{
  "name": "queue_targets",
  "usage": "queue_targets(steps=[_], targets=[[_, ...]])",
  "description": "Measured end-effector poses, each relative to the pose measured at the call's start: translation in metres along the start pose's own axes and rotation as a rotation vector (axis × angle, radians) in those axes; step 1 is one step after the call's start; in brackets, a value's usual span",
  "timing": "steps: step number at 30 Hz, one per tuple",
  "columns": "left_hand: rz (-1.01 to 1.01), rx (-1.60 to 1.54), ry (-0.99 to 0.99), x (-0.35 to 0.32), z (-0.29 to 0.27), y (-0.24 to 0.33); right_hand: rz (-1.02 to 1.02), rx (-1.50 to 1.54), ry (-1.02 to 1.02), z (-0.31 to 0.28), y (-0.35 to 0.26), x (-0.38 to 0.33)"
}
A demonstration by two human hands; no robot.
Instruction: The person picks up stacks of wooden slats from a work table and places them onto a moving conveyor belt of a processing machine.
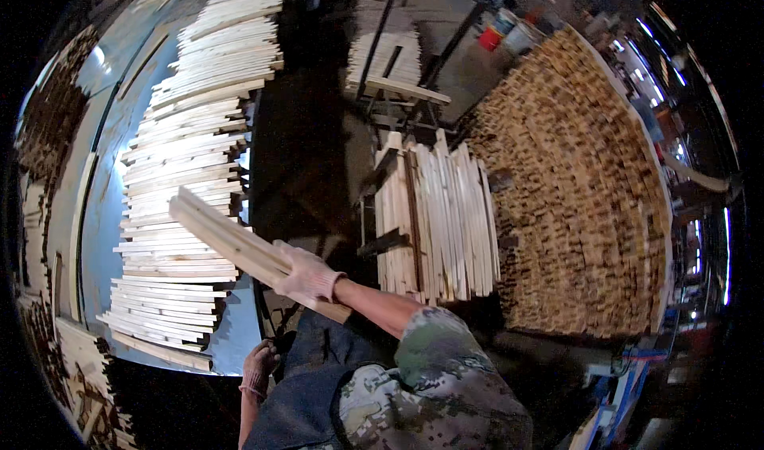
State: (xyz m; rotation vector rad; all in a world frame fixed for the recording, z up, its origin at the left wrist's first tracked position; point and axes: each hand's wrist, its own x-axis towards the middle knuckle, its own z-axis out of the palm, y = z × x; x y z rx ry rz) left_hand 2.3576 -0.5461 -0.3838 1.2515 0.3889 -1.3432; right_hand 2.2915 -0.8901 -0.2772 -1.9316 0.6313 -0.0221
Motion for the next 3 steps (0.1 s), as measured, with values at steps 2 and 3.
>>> queue_targets(steps=[2, 3], targets=[[-0.039, 0.135, 0.032, -0.008, -0.004, -0.009, 0.002, 0.279, 0.049, -0.010, 0.012, -0.051], [-0.049, 0.181, 0.058, -0.016, -0.001, -0.014, 0.030, 0.520, -0.045, -0.030, -0.017, -0.080]])
